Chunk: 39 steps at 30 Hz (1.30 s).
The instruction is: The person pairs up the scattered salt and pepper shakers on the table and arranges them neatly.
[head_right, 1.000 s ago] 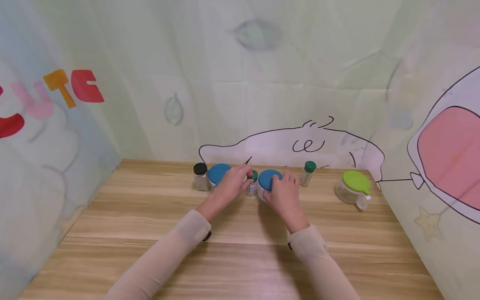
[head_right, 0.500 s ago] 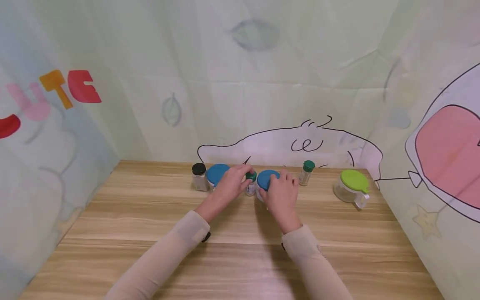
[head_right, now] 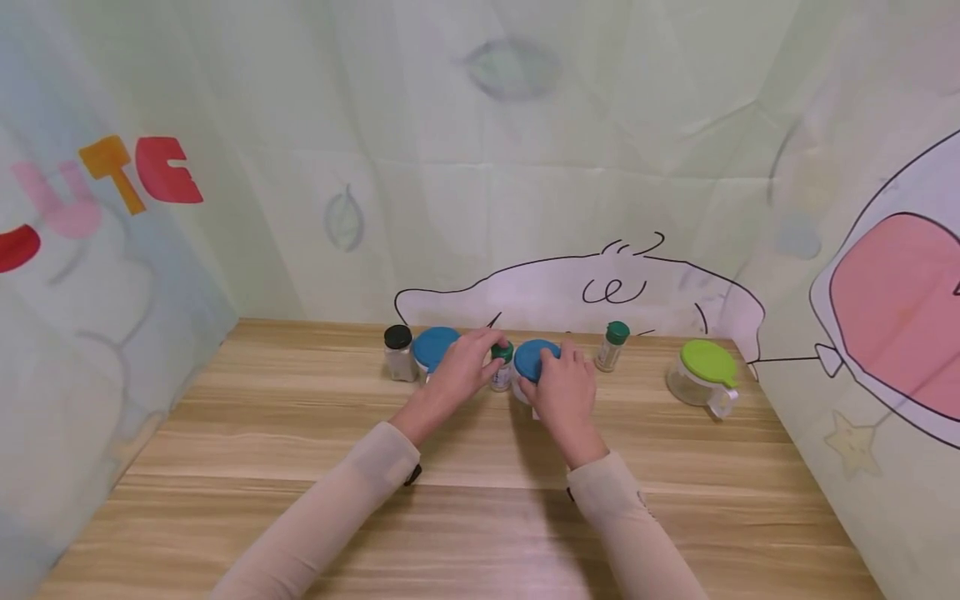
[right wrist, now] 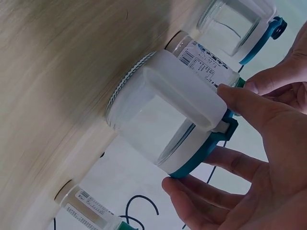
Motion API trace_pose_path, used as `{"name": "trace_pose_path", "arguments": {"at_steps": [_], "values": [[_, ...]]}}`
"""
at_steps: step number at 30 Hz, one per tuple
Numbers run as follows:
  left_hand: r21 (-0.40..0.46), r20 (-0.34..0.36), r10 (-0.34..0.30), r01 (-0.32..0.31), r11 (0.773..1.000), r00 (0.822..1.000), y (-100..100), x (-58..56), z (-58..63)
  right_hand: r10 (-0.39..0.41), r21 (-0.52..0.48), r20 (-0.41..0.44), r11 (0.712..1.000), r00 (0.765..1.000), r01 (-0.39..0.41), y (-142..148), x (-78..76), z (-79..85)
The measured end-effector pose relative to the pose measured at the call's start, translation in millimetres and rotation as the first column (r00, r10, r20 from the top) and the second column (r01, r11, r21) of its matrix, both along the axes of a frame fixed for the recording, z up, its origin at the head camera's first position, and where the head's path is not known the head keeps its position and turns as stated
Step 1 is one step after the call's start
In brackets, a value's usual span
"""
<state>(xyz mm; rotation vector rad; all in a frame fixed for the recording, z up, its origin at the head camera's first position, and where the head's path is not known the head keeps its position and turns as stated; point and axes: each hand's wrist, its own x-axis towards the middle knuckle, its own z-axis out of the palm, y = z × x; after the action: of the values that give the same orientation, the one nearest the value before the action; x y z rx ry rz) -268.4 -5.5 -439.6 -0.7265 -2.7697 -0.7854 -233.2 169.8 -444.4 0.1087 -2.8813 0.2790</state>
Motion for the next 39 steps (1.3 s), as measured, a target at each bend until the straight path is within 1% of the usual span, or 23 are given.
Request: {"name": "trace_pose_path", "arguments": {"at_steps": [9,14,17,19,22,25,28,31,35,39], "values": [[0.027,-0.035,-0.004,0.005,1.0,0.999,-1.5,0.6,-6.2,0.028,-0.068,0.028,0.997,0.999,-0.026,5.0,0.3,-1.0],[0.047,-0.04,-0.001,0.003,0.999,0.999,-0.5,1.4,-7.7,0.048,-0.104,0.02,0.994,0.999,-0.045,12.5,2.1,1.4],[0.062,-0.032,-0.001,0.003,0.998,0.999,0.6,2.3,-7.4,0.053,-0.158,-0.01,0.986,0.999,-0.054,19.2,2.9,1.9],[0.065,-0.039,-0.009,0.012,0.998,0.999,1.7,2.5,-7.5,0.05,-0.192,-0.04,0.98,0.998,-0.056,24.6,3.5,1.9],[0.048,-0.068,-0.022,0.026,0.999,0.997,3.7,2.3,-8.6,0.041,-0.23,-0.084,0.971,0.996,-0.06,34.3,4.5,2.8],[0.016,-0.116,-0.032,0.034,0.999,0.993,6.3,2.4,-9.6,0.033,-0.239,-0.12,0.969,0.992,-0.061,45.7,5.4,4.9],[0.003,-0.141,-0.04,0.041,0.999,0.989,9.5,3.4,-9.6,0.027,-0.25,-0.153,0.966,0.988,-0.065,58.6,6.3,7.4],[-0.002,-0.15,-0.045,0.045,0.999,0.988,12.9,4.8,-9.6,0.003,-0.251,-0.178,0.967,0.984,-0.048,71.9,7.9,9.5],[-0.001,-0.171,-0.055,0.055,0.998,0.984,16.8,5.5,-10.5,-0.041,-0.232,-0.17,0.973,0.985,0.001,90.9,10.0,13.2],[-0.006,-0.184,-0.064,0.064,0.998,0.981,19.9,6.1,-10.3,-0.072,-0.225,-0.152,0.974,0.986,0.037,111.6,10.4,13.0]]}}
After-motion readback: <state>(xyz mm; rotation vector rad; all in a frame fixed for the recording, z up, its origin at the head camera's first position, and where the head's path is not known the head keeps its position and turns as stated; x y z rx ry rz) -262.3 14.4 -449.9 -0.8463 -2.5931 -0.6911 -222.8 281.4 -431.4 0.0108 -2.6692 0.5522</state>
